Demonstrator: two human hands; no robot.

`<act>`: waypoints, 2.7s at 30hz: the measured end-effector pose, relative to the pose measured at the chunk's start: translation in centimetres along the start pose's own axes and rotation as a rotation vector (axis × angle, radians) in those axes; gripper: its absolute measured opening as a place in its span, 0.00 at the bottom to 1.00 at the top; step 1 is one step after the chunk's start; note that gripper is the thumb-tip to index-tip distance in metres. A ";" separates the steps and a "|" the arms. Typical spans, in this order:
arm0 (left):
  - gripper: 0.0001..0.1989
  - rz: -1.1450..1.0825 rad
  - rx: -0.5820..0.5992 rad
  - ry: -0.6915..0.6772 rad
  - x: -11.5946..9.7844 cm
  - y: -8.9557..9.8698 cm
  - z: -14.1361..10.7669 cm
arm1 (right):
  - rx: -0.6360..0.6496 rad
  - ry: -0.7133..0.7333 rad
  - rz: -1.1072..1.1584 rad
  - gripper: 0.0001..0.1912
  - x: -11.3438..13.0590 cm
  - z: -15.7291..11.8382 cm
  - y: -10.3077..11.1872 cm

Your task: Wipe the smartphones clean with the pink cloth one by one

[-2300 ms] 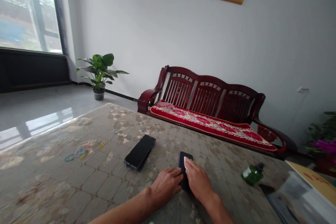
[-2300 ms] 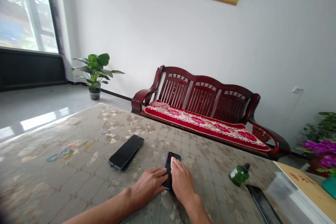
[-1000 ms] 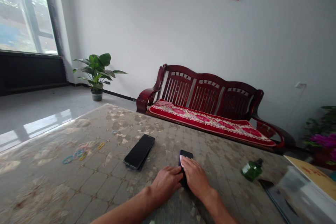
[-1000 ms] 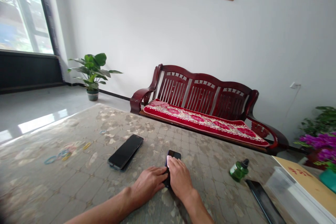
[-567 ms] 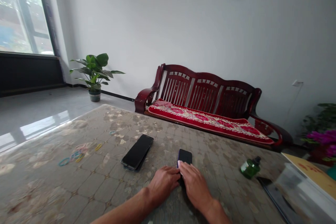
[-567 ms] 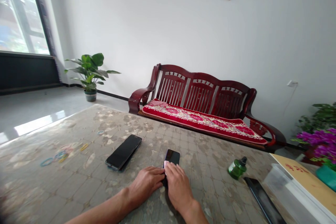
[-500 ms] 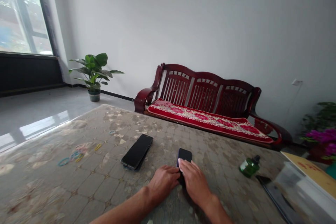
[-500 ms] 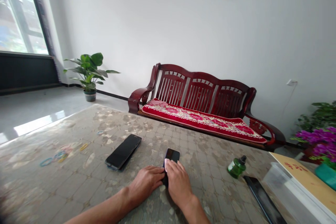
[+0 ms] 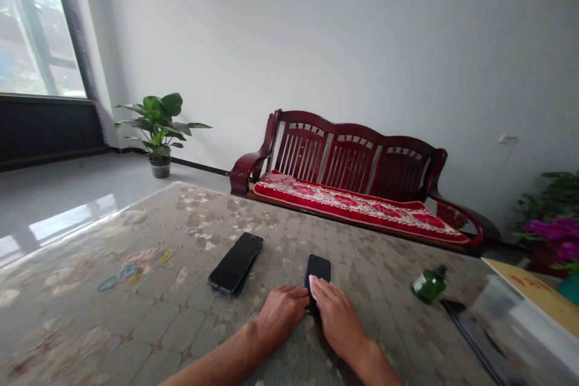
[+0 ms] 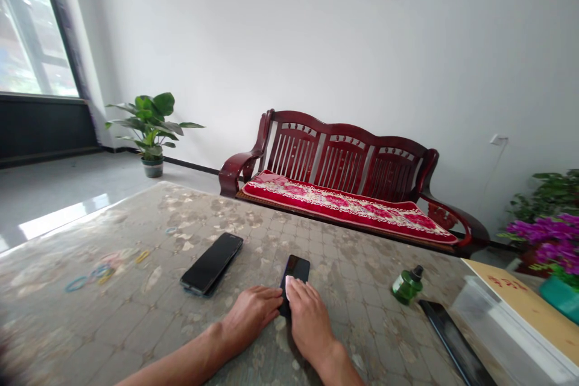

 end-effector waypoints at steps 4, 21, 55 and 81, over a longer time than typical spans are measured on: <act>0.04 0.004 -0.003 -0.011 0.2 -0.2 0.1 | 0.005 -0.052 -0.030 0.28 -1.8 1.5 0.6; 0.05 0.013 -0.024 -0.020 0.2 -0.5 0.1 | -0.025 -0.056 -0.070 0.29 -2.1 0.7 0.7; 0.08 0.084 -0.135 -0.089 0.9 -2.5 0.2 | 0.024 -0.112 -0.059 0.27 -0.4 3.5 0.4; 0.09 0.082 -0.147 -0.096 0.9 -2.5 0.2 | 0.018 0.009 -0.010 0.33 1.3 -1.3 0.5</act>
Point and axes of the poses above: each hand's wrist, its own z-axis towards the middle knuckle, its own y-axis out of the back of the hand, x = y × z, the point moved 1 cm from there along z, towards the middle knuckle, and after that the axes turned 9 degrees about y, right-handed, at the moved point
